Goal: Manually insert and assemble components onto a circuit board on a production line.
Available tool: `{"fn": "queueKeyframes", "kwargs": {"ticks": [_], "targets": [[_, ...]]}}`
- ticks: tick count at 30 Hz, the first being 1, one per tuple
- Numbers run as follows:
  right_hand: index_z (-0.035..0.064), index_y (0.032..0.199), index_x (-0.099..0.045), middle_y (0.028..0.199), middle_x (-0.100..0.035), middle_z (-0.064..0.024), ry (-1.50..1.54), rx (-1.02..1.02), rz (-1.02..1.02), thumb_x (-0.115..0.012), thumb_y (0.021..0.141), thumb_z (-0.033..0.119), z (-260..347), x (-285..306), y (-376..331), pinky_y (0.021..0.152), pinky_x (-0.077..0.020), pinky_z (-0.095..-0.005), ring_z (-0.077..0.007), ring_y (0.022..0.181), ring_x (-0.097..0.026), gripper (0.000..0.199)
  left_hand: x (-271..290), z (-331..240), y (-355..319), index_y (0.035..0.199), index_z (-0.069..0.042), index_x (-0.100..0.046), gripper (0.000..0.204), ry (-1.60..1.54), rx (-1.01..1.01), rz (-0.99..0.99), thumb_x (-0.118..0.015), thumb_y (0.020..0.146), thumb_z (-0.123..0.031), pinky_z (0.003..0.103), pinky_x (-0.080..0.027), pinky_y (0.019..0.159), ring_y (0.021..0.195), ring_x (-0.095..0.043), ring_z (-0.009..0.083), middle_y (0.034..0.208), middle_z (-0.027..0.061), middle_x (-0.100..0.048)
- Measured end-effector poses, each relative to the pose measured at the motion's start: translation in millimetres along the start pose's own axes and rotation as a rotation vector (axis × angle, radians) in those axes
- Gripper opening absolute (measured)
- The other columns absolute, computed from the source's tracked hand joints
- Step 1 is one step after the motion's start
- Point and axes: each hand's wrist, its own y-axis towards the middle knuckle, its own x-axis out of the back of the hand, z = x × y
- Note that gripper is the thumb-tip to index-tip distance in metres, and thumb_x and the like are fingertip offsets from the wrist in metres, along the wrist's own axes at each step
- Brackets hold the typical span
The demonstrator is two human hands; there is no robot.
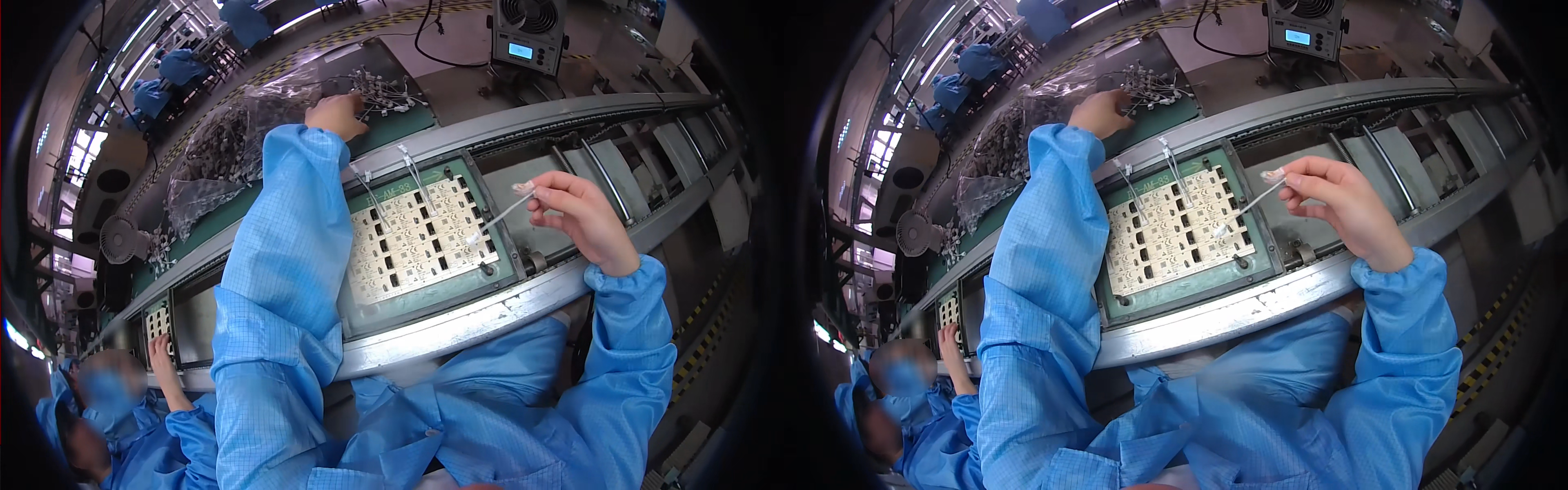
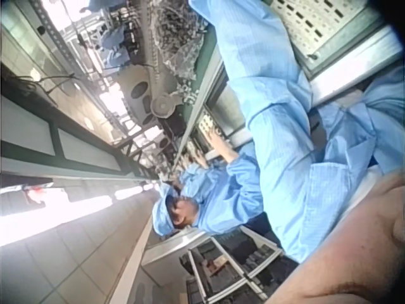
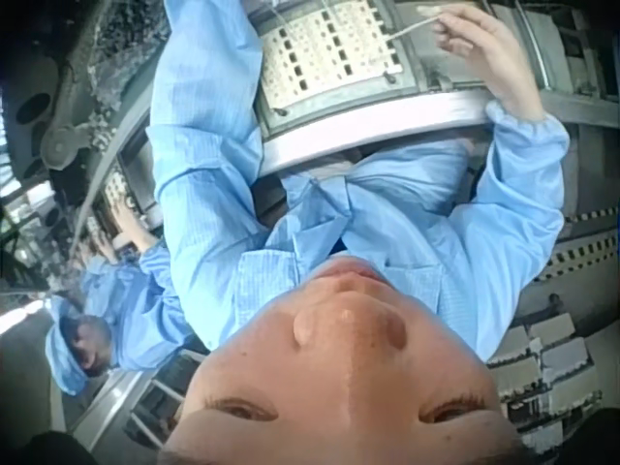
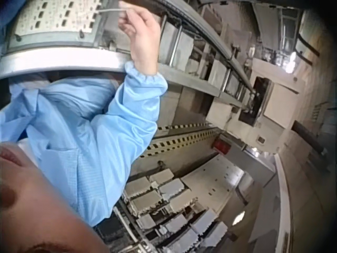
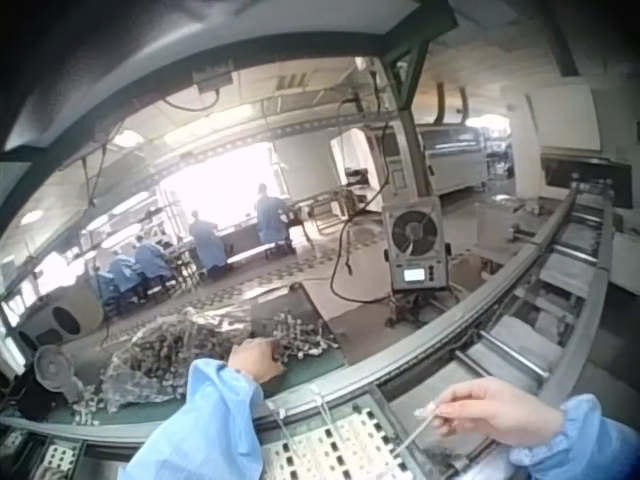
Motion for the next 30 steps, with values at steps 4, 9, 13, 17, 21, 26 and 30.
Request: {"fn": "queueKeyframes", "kwargs": {"ticks": [4,9,13,17,21,26,30], "targets": [[0.0046,0.11,-0.069,0.111,-0.069,-0.0025,-0.015,-0.163,0.127,-0.059,0.099,0.022,2.7,3.1,2.3,0.088,-0.05,-0.0268,-0.0102,0.106,-0.061,0.022,-10.9,22.5,1.5,0.114,-0.011,-0.072,0.044,-0.094,0.154,0.015,-0.075,0.076,-0.034,0.043,-0.053,0.09,0.104,-0.068,0.0317,0.109,0.0122,-0.073],[0.0057,0.101,-0.07,0.121,-0.069,-0.0053,-0.2,-0.246,0.199,-0.059,0.098,0.019,3.1,-0.7,-6.7,0.085,-0.0478,-0.0239,-0.0093,0.1,-0.062,0.018,-32.0,-13.3,14.6,0.112,-0.015,-0.073,0.036,-0.06,0.235,-0.031,-0.065,0.08,-0.03,0.052,-0.051,0.096,0.109,-0.067,0.0361,0.115,0.016,-0.071],[0.0047,0.095,-0.067,0.124,-0.068,-0.0118,-0.13,-0.246,0.212,-0.059,0.097,0.016,3.9,1.8,-7.2,0.084,-0.0483,-0.0242,-0.0096,0.095,-0.061,0.014,-16.2,-6.0,25.5,0.102,-0.009,-0.076,0.036,-0.217,0.187,-0.1,-0.07,0.075,-0.032,0.045,-0.055,0.092,0.104,-0.069,0.0351,0.111,0.0171,-0.072],[0.0036,0.095,-0.066,0.127,-0.066,-0.0168,0.008,-0.252,0.257,-0.058,0.096,0.015,-5.9,7.9,3.8,0.089,-0.0481,-0.0273,-0.0117,0.097,-0.061,0.014,-14.0,19.0,39.8,0.101,-0.011,-0.077,0.037,-0.184,0.228,-0.039,-0.071,0.074,-0.035,0.043,-0.055,0.09,0.1,-0.07,0.0331,0.102,0.0162,-0.074],[0.0021,0.096,-0.067,0.128,-0.064,-0.0204,0.116,-0.295,0.312,-0.058,0.096,0.016,-1.6,16.8,2.9,0.094,-0.0468,-0.03,-0.014,0.101,-0.061,0.016,0.8,1.6,35.1,0.095,-0.007,-0.077,0.042,-0.219,0.117,-0.021,-0.072,0.074,-0.043,0.041,-0.054,0.085,0.091,-0.071,0.0313,0.096,0.016,-0.074],[-0.0006,0.103,-0.069,0.129,-0.064,-0.0184,0.148,-0.314,0.5,-0.059,0.096,0.016,-12.7,27.1,22.2,0.091,-0.0477,-0.0288,-0.0173,0.108,-0.062,0.02,16.7,0.7,29.7,0.1,-0.006,-0.078,0.052,-0.297,0.156,-0.068,-0.074,0.071,-0.049,0.042,-0.055,0.086,0.09,-0.071,0.0333,0.096,0.0161,-0.075],[0.003,0.104,-0.069,0.112,-0.068,-0.0062,-0.075,-0.065,0.414,-0.062,0.097,0.016,5.5,22.1,36.1,0.079,-0.0476,-0.0237,-0.0089,0.087,-0.059,0.017,43.4,37.6,3.6,0.107,-0.003,-0.076,0.04,-0.43,0.036,-0.082,-0.073,0.081,-0.034,0.036,-0.056,0.081,0.087,-0.072,0.0223,0.094,0.0133,-0.075]]}}
